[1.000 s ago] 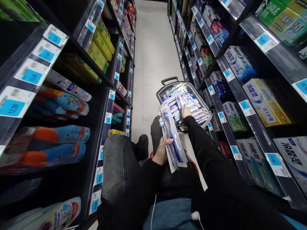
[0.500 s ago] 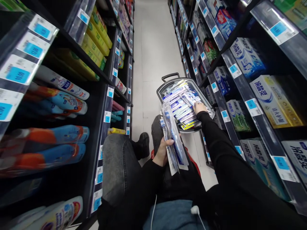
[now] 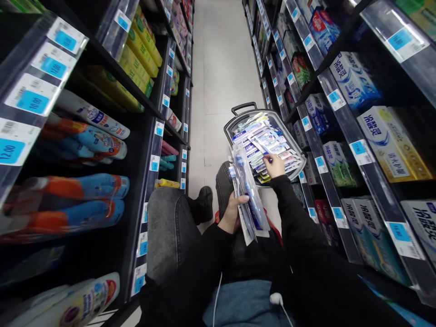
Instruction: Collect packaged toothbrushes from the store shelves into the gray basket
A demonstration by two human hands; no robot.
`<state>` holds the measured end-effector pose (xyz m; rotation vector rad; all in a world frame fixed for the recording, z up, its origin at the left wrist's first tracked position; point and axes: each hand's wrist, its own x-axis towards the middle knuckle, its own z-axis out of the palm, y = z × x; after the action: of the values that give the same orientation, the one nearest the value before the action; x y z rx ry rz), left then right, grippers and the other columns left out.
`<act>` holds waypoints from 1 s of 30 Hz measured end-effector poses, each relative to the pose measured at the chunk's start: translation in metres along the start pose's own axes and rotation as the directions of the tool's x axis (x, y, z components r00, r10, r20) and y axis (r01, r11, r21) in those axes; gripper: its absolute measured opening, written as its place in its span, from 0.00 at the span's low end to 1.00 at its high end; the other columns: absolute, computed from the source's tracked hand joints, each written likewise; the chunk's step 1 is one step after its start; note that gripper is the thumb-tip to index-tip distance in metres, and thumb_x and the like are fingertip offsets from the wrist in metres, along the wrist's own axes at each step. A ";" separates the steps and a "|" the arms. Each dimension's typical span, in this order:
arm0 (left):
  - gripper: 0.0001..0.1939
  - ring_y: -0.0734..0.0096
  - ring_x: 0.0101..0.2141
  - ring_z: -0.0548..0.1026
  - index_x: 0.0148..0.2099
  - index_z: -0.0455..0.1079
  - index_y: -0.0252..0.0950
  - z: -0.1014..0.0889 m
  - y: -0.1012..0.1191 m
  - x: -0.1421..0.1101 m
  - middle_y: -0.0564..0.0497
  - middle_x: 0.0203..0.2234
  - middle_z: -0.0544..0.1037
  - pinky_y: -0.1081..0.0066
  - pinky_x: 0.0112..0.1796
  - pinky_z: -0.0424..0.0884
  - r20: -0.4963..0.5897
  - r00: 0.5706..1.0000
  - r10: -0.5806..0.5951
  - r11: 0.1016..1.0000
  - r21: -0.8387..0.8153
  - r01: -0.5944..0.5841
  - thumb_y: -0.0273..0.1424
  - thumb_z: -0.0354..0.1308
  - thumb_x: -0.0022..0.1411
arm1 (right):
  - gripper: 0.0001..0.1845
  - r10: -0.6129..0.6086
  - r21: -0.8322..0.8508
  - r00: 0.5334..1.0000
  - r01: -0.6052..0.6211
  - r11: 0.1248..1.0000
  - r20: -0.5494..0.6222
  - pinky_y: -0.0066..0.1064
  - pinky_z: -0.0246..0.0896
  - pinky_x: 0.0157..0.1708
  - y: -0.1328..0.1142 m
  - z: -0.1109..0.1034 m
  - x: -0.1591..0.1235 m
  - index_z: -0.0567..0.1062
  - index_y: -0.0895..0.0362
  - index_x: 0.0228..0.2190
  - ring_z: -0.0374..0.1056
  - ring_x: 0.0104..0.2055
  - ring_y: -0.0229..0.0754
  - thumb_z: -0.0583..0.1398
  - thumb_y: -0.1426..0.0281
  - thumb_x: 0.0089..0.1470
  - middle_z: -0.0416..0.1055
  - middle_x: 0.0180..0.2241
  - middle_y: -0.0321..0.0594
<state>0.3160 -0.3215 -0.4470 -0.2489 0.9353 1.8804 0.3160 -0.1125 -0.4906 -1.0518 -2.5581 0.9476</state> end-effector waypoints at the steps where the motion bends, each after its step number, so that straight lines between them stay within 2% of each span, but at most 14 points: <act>1: 0.22 0.58 0.32 0.77 0.38 0.70 0.31 0.001 -0.002 0.000 0.50 0.25 0.76 0.63 0.35 0.72 -0.025 1.000 0.019 1.000 0.002 -0.019 0.31 0.65 0.37 | 0.12 -0.014 0.180 1.000 0.011 0.984 0.016 0.37 0.61 0.41 -0.007 -0.008 -0.018 0.74 0.59 0.33 0.66 0.36 0.46 0.54 0.65 0.55 0.72 0.32 0.44; 3: 0.22 0.62 0.31 0.77 0.40 0.69 0.32 0.005 -0.006 0.001 0.51 0.26 0.77 0.65 0.36 0.72 -0.084 0.992 0.094 0.996 0.017 -0.093 0.29 0.66 0.38 | 0.14 -0.089 0.452 0.994 0.053 0.891 0.058 0.33 0.61 0.32 -0.023 -0.027 -0.057 0.73 0.57 0.33 0.63 0.27 0.41 0.54 0.60 0.55 0.68 0.25 0.37; 4: 0.23 0.63 0.31 0.76 0.40 0.69 0.33 0.007 -0.008 0.001 0.52 0.28 0.77 0.66 0.36 0.71 -0.109 0.984 0.143 0.990 0.029 -0.141 0.28 0.67 0.38 | 0.15 -0.138 0.495 0.986 0.076 0.866 0.091 0.32 0.61 0.30 -0.031 -0.036 -0.077 0.72 0.56 0.34 0.63 0.26 0.40 0.56 0.58 0.54 0.67 0.25 0.35; 6: 0.25 0.66 0.32 0.76 0.42 0.69 0.33 0.013 -0.013 0.002 0.51 0.31 0.78 0.67 0.38 0.71 -0.136 0.963 0.233 0.972 0.062 -0.226 0.27 0.68 0.38 | 0.18 -0.191 0.413 0.972 0.120 0.903 0.136 0.32 0.62 0.32 -0.044 -0.051 -0.112 0.71 0.56 0.39 0.65 0.29 0.41 0.63 0.60 0.48 0.70 0.29 0.37; 9: 0.28 0.66 0.33 0.76 0.44 0.68 0.34 0.018 -0.018 0.002 0.51 0.33 0.78 0.68 0.39 0.70 -0.123 0.949 0.289 0.955 0.112 -0.276 0.26 0.70 0.37 | 0.21 -0.191 0.212 0.978 0.169 0.963 0.086 0.37 0.64 0.39 -0.052 -0.057 -0.144 0.69 0.57 0.44 0.68 0.38 0.46 0.64 0.65 0.48 0.71 0.39 0.44; 12: 0.29 0.65 0.34 0.76 0.45 0.68 0.35 0.018 -0.019 0.002 0.51 0.33 0.78 0.67 0.39 0.70 -0.092 0.953 0.290 0.953 0.119 -0.279 0.26 0.70 0.37 | 0.17 -0.189 0.162 0.982 0.182 0.970 0.025 0.39 0.65 0.40 -0.050 -0.051 -0.155 0.69 0.57 0.45 0.68 0.41 0.48 0.59 0.65 0.53 0.71 0.40 0.46; 15: 0.27 0.64 0.35 0.76 0.45 0.69 0.34 0.015 -0.018 0.002 0.50 0.35 0.79 0.67 0.41 0.70 -0.086 0.953 0.292 0.955 0.089 -0.285 0.26 0.69 0.39 | 0.17 -0.140 0.210 0.990 0.142 0.967 -0.021 0.39 0.65 0.41 -0.043 -0.049 -0.155 0.70 0.56 0.45 0.70 0.40 0.48 0.59 0.64 0.54 0.72 0.40 0.45; 18: 0.27 0.61 0.36 0.77 0.46 0.70 0.34 0.011 -0.017 0.001 0.48 0.37 0.79 0.65 0.41 0.70 -0.097 0.957 0.273 0.962 0.048 -0.270 0.28 0.68 0.40 | 0.20 -0.026 0.355 0.995 0.059 0.933 -0.097 0.40 0.66 0.43 -0.027 -0.050 -0.138 0.70 0.56 0.46 0.70 0.40 0.48 0.60 0.61 0.54 0.74 0.40 0.44; 20: 0.26 0.61 0.35 0.77 0.46 0.70 0.33 0.009 -0.017 0.000 0.46 0.36 0.80 0.64 0.39 0.71 -0.105 0.960 0.259 0.966 0.033 -0.257 0.28 0.67 0.40 | 0.22 -0.005 0.423 0.989 0.068 0.904 -0.150 0.41 0.65 0.46 -0.011 -0.048 -0.110 0.69 0.58 0.48 0.70 0.44 0.49 0.57 0.60 0.55 0.73 0.43 0.46; 21: 0.26 0.60 0.34 0.77 0.45 0.70 0.32 0.008 -0.017 0.000 0.46 0.36 0.80 0.64 0.38 0.71 -0.107 0.961 0.257 0.966 0.030 -0.255 0.28 0.67 0.40 | 0.22 -0.010 0.400 0.985 0.079 0.913 -0.173 0.42 0.63 0.49 -0.004 -0.044 -0.092 0.69 0.59 0.49 0.68 0.47 0.50 0.56 0.60 0.56 0.72 0.45 0.48; 23: 0.25 0.59 0.35 0.77 0.44 0.70 0.32 0.007 -0.017 -0.001 0.46 0.36 0.80 0.65 0.37 0.71 -0.107 0.960 0.260 0.966 0.027 -0.259 0.28 0.66 0.40 | 0.24 -0.013 0.185 0.985 0.045 0.982 -0.171 0.45 0.61 0.51 0.009 -0.029 -0.053 0.68 0.62 0.53 0.66 0.50 0.53 0.52 0.64 0.59 0.70 0.47 0.52; 25: 0.24 0.58 0.36 0.77 0.44 0.70 0.31 0.007 -0.016 -0.001 0.46 0.35 0.80 0.65 0.38 0.71 -0.109 0.959 0.262 0.965 0.025 -0.261 0.28 0.66 0.40 | 0.25 -0.019 -0.138 0.998 0.010 0.990 -0.063 0.45 0.61 0.48 0.017 -0.008 -0.020 0.65 0.61 0.57 0.68 0.46 0.54 0.50 0.66 0.60 0.68 0.47 0.56; 28: 0.25 0.57 0.38 0.77 0.44 0.69 0.32 0.008 -0.015 -0.001 0.47 0.34 0.80 0.64 0.40 0.71 -0.113 0.962 0.248 0.969 0.012 -0.248 0.28 0.66 0.40 | 0.25 -0.060 -0.458 0.983 0.135 0.879 0.175 0.40 0.64 0.41 0.023 0.025 0.012 0.60 0.55 0.60 0.70 0.39 0.49 0.48 0.65 0.63 0.64 0.49 0.55; 30: 0.24 0.57 0.38 0.77 0.43 0.69 0.32 0.008 -0.014 0.000 0.47 0.33 0.80 0.63 0.40 0.71 -0.114 0.965 0.237 0.971 0.008 -0.238 0.28 0.66 0.40 | 0.24 -0.075 -0.567 0.967 0.205 0.797 0.244 0.38 0.63 0.38 0.027 0.043 0.023 0.58 0.53 0.60 0.69 0.37 0.47 0.46 0.66 0.64 0.62 0.50 0.55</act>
<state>0.3300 -0.3132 -0.4487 -0.2599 1.0764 2.1066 0.2964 -0.1029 -0.5418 -0.8983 -3.1606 0.2109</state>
